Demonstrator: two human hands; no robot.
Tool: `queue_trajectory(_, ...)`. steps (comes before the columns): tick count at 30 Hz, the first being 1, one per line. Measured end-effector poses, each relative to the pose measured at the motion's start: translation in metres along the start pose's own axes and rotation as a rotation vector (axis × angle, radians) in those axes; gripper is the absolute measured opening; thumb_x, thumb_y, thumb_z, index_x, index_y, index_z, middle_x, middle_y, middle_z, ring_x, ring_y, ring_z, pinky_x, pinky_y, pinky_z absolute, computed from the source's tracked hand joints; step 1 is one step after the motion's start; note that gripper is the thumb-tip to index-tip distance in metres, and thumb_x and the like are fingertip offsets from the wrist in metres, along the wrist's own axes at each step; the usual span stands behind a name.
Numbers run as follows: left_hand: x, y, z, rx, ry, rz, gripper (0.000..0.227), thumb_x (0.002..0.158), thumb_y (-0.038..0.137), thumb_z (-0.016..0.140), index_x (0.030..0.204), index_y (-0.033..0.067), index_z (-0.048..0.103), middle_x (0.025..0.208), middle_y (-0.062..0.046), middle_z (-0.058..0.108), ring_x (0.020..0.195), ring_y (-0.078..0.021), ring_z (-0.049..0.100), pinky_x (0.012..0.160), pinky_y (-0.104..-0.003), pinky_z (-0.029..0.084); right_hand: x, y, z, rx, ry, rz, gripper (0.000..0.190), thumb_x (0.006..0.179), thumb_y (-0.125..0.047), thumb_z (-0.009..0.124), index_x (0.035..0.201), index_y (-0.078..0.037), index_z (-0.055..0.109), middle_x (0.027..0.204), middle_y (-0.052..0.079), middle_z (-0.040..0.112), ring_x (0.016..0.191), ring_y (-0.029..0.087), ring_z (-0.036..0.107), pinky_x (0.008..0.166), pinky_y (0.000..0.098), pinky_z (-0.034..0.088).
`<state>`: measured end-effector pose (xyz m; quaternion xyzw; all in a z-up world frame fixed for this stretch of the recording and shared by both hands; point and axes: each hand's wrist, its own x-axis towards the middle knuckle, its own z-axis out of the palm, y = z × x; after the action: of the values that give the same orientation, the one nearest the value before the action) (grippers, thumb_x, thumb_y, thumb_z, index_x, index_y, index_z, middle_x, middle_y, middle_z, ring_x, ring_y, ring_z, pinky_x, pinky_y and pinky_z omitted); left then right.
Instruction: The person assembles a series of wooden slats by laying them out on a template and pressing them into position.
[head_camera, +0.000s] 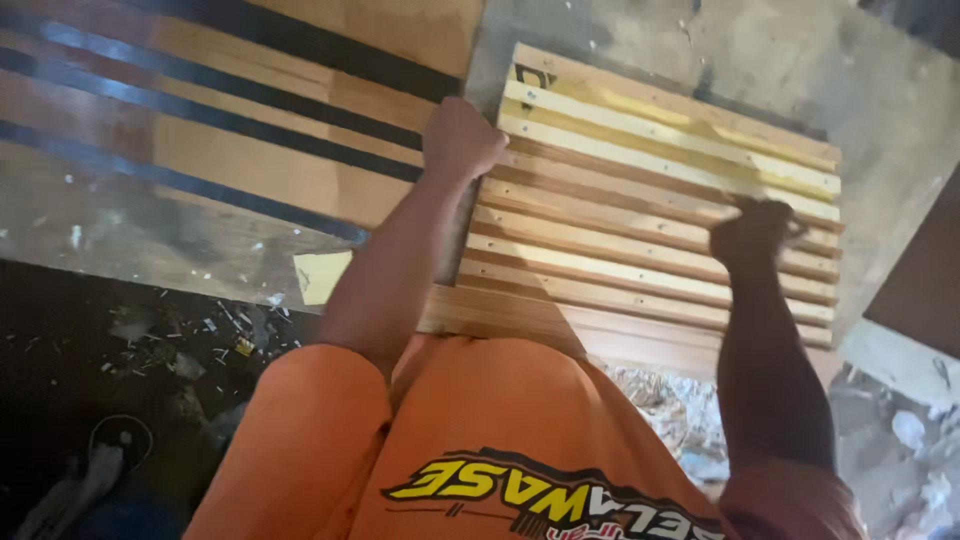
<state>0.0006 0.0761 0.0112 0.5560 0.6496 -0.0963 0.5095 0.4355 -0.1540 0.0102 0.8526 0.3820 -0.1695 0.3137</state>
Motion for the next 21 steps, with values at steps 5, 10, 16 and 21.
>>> queue_trajectory(5, 0.017, -0.008, 0.013, 0.11, 0.063, 0.065, 0.045, 0.095, 0.04, 0.093, 0.072, 0.0131, 0.066, 0.073, -0.003, 0.075, 0.072, -0.0213, 0.077, 0.068, -0.045, 0.06, -0.007, -0.073, 0.015, -0.161, 0.168, -0.167, 0.034, 0.09, -0.031, 0.063, 0.109, -0.023, 0.09, 0.112, 0.006, 0.084, 0.109, 0.035, 0.077, 0.094, 0.0491, 0.058)
queue_trajectory(10, 0.005, 0.001, -0.004, 0.073, 0.034, 0.035, 0.065, 0.1, 0.046, 0.099, 0.066, 0.0176, 0.052, 0.063, 0.002, 0.064, 0.06, -0.0154, 0.066, 0.059, -0.037, 0.057, -0.079, -0.19, -0.059, -0.356, -0.037, -0.109, 0.043, 0.118, -0.051, 0.051, 0.117, -0.015, 0.074, 0.106, 0.004, 0.065, 0.095, 0.019, 0.056, 0.074, 0.0365, 0.045)
queue_trajectory(16, 0.058, -0.025, 0.033, 0.48, 0.01, 0.142, 0.062, 0.113, 0.074, 0.076, 0.085, 0.0186, 0.068, 0.083, 0.002, 0.068, 0.081, -0.0208, 0.07, 0.068, -0.034, 0.059, -0.133, -0.301, -0.087, -0.258, -0.209, -0.249, 0.063, 0.121, -0.03, 0.047, 0.174, 0.003, 0.043, 0.177, 0.028, 0.05, 0.161, 0.042, 0.048, 0.132, 0.0559, 0.04)
queue_trajectory(21, 0.106, -0.06, 0.047, 0.609, 0.222, 0.468, 0.036, 0.103, 0.044, 0.074, 0.103, 0.013, 0.092, 0.095, -0.023, 0.087, 0.093, -0.0483, 0.086, 0.076, -0.059, 0.067, -0.084, -0.36, 0.025, 0.646, 0.31, -0.523, 0.035, 0.112, -0.03, 0.044, 0.098, -0.034, 0.076, 0.107, -0.002, 0.074, 0.106, 0.024, 0.063, 0.106, 0.0548, 0.037)
